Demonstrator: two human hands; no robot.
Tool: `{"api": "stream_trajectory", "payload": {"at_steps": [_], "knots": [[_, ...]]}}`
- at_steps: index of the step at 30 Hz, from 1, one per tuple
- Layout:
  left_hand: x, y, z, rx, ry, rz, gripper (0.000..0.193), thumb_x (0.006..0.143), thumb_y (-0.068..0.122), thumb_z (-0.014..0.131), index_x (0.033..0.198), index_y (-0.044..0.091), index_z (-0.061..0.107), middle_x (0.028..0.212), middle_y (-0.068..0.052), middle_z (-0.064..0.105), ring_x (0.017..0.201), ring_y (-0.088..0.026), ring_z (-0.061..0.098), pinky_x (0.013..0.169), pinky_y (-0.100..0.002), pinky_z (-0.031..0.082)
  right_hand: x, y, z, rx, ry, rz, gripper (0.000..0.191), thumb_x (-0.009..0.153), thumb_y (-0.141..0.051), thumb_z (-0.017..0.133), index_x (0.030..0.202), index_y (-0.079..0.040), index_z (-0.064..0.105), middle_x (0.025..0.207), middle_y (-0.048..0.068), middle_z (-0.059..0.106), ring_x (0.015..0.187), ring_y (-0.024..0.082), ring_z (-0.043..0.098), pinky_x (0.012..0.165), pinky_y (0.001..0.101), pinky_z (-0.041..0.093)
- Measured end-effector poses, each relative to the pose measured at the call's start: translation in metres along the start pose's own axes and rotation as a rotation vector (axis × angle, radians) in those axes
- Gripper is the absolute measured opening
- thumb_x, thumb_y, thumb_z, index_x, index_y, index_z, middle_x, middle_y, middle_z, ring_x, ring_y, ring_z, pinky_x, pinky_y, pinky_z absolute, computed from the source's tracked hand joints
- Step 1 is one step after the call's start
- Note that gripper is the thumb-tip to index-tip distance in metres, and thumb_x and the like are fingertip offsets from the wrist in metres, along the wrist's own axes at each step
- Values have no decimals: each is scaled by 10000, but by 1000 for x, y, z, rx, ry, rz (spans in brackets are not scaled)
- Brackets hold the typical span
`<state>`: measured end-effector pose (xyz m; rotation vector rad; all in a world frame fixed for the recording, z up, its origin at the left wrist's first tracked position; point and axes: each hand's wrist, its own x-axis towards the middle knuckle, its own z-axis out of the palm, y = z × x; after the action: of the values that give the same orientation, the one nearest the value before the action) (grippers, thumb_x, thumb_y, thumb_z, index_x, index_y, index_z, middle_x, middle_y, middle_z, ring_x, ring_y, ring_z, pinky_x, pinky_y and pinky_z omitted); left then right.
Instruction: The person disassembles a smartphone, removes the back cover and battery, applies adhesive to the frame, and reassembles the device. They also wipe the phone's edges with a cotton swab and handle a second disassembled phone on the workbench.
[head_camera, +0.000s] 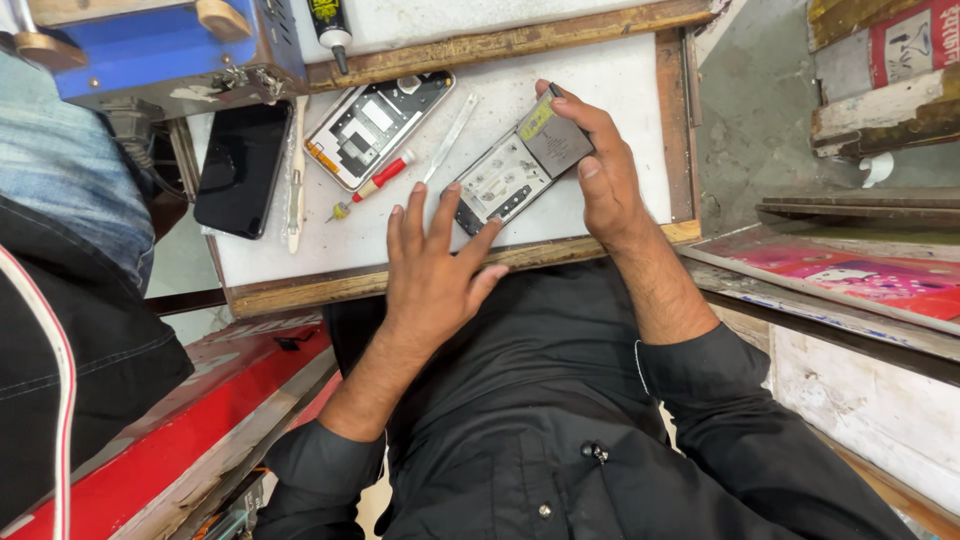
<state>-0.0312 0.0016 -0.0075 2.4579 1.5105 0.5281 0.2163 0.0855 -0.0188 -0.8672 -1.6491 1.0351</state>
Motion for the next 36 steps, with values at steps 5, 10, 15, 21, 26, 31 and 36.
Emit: {"api": "stream_trajectory", "payload": {"at_steps": [5,10,15,21,26,31,36], "knots": [[6,1,5,63,-33,-23,531,899,541,748,1328,230,705,1583,-209,336,1496,-470,197,1168,-728,216,0,2,0,2,3,4,604,1136,-540,367,1524,-83,440,1630,241,470,1492,343,479,1253,443,415],[4,-3,5,73,-18,-3,519,906,556,740,1310,232,723,1591,-200,323,1496,-476,201,1173,-731,207,0,4,0,-10,-6,6,603,1137,-545,350,1522,-90,436,1628,240,466,1545,359,474,1297,469,430],[7,-3,4,31,-34,1,517,912,552,746,1309,222,721,1591,-199,329,1507,-476,196,1191,-722,206,-1,3,-1,-2,-2,6,600,1136,-548,354,1518,-95,445,1626,241,473,1494,345,482,1250,444,424],[19,0,3,30,-49,11,526,883,555,743,1311,249,720,1588,-215,338,1495,-477,191,1171,-733,202,0,1,0,3,1,7,601,1132,-549,356,1519,-97,444,1627,241,467,1493,334,476,1250,438,425],[22,0,4,68,-43,12,556,886,599,733,1318,250,714,1591,-205,311,1502,-471,172,1160,-754,196,0,1,0,-14,7,13,594,1135,-548,355,1511,-99,451,1623,241,478,1508,342,483,1262,448,422],[21,-1,6,100,-36,9,536,901,602,721,1320,269,717,1605,-186,289,1515,-462,148,1169,-751,193,-1,3,0,1,0,11,591,1137,-548,355,1513,-102,448,1625,240,472,1494,341,477,1251,441,421],[29,3,9,55,-38,14,577,899,614,715,1355,260,703,1606,-208,277,1508,-470,141,1161,-758,181,-1,3,-1,5,-2,5,585,1141,-542,358,1516,-101,450,1628,242,469,1504,347,469,1257,446,416]]}}
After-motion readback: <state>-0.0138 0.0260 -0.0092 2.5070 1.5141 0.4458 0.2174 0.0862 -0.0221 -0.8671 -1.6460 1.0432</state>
